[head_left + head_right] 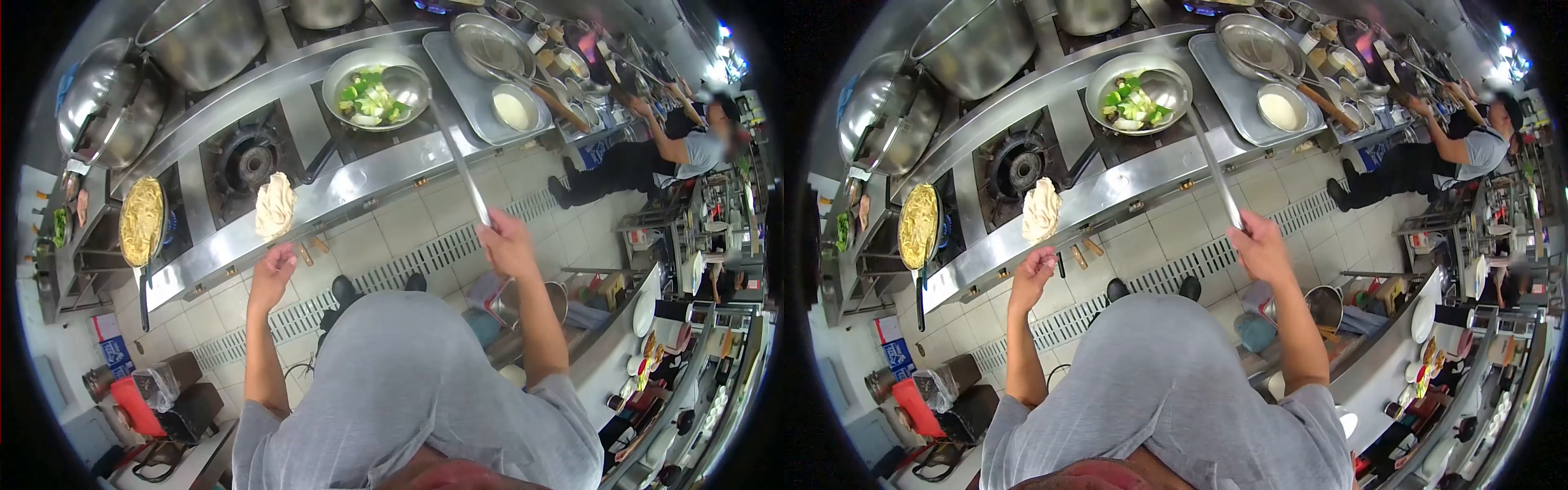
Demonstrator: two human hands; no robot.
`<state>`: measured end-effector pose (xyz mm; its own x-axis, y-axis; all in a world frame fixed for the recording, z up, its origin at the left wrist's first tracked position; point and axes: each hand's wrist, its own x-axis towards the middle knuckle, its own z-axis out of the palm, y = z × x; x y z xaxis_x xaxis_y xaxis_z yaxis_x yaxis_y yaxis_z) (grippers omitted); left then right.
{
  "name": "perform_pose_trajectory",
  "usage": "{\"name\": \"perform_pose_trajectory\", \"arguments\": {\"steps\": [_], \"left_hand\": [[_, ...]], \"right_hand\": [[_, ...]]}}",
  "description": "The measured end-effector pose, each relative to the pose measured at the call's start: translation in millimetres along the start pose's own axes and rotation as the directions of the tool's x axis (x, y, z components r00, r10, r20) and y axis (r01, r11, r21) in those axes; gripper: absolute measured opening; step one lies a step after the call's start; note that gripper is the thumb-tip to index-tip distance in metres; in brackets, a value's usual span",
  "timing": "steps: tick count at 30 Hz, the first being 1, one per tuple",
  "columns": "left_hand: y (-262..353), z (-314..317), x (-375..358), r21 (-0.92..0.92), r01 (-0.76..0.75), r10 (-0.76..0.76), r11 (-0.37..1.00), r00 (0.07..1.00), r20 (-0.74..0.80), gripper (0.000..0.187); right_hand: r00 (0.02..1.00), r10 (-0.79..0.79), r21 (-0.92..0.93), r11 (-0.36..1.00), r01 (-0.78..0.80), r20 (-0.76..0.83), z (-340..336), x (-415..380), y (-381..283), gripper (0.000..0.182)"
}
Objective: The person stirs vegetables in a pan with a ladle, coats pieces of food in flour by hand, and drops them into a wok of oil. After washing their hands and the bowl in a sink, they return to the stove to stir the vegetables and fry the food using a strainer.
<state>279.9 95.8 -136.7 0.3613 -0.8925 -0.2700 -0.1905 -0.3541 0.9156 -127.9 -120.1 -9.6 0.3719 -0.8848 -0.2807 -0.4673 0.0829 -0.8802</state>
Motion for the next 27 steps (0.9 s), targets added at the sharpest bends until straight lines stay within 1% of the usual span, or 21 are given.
{"name": "perform_pose_trajectory", "arguments": {"steps": [2, 3, 5, 8, 11, 14, 16, 17, 20, 21, 22, 23, 25, 26, 27], "left_hand": [[-2.8, 3.1, -10.0, -0.019, -0.012, 0.012, 1.0, 1.0, 0.0, 0.034], [-2.4, 2.6, -12.5, -0.023, -0.025, 0.025, 0.999, 1.0, 0.009, 0.034], [-3.5, 1.4, -22.8, -0.024, 0.004, -0.004, 1.0, 1.0, -0.004, 0.034], [-6.2, -3.3, -39.9, -0.054, 0.05, -0.053, 0.997, 0.997, -0.05, 0.035], [-5.6, -10.1, -54.1, -0.07, 0.09, -0.098, 0.993, 0.989, -0.112, 0.035], [0.3, -13.9, -66.7, -0.109, 0.121, -0.137, 0.987, 0.979, -0.153, 0.035], [10.1, -14.1, -69.8, -0.154, 0.154, -0.181, 0.976, 0.968, -0.173, 0.034], [12.6, -13.9, -67.6, -0.158, 0.145, -0.173, 0.977, 0.968, -0.183, 0.034], [15.7, -11.4, -72.8, -0.16, 0.149, -0.18, 0.976, 0.964, -0.194, 0.034], [16.5, -10.8, -75.1, -0.154, 0.161, -0.189, 0.975, 0.964, -0.188, 0.034], [17.4, -10.0, -75.7, -0.147, 0.171, -0.196, 0.974, 0.963, -0.184, 0.035], [17.4, -9.1, -75.6, -0.147, 0.169, -0.195, 0.975, 0.964, -0.181, 0.034], [7.4, -8.6, -75.5, -0.15, 0.119, -0.144, 0.982, 0.975, -0.168, 0.034], [5.1, -9.2, -75.4, -0.153, 0.097, -0.122, 0.984, 0.979, -0.163, 0.035], [3.3, -9.8, -75.6, -0.165, 0.092, -0.119, 0.982, 0.98, -0.161, 0.035]], "right_hand": [[0.998, 0.042, -0.066, 0.997, -0.04, 0.035, 12.9, 30.5, -6.7, 0.018], [0.999, -0.021, -0.184, 0.983, 0.027, 0.035, 20.9, 50.4, -5.2, 0.019], [0.989, -0.131, -0.415, 0.898, 0.147, 0.067, 37.1, 82.1, 2.9, 0.022], [0.982, -0.187, -0.555, 0.817, 0.159, 0.006, 47.3, 95.3, 0.4, 0.026], [0.968, -0.245, -0.468, 0.862, 0.194, -0.051, 50.6, 107.4, 7.3, 0.025], [0.94, -0.336, -0.54, 0.802, 0.255, -0.054, 43.3, 119.9, 2.3, 0.025], [0.946, -0.317, -0.576, 0.787, 0.222, -0.069, 41.1, 130.2, 0.4, 0.024], [0.946, -0.313, -0.595, 0.777, 0.206, -0.081, 39.5, 137.3, -0.5, 0.024], [0.941, -0.333, -0.607, 0.762, 0.227, -0.065, 41.2, 154.0, 12.3, 0.024], [0.979, -0.197, -0.375, 0.912, 0.168, -0.041, 39.6, 157.4, 16.9, 0.023], [0.997, -0.073, -0.121, 0.99, 0.075, 0.019, 38.0, 159.5, 15.8, 0.023], [0.993, 0.031, 0.133, 0.99, -0.045, 0.111, 36.5, 162.0, 14.1, 0.022], [0.982, 0.033, 0.416, 0.903, -0.11, 0.186, 25.7, 161.8, 10.5, 0.021], [0.973, 0.028, 0.54, 0.828, -0.151, 0.229, 20.6, 157.8, 6.6, 0.021], [0.973, 0.032, 0.553, 0.818, -0.158, 0.23, 15.8, 152.7, 2.8, 0.019]]}}
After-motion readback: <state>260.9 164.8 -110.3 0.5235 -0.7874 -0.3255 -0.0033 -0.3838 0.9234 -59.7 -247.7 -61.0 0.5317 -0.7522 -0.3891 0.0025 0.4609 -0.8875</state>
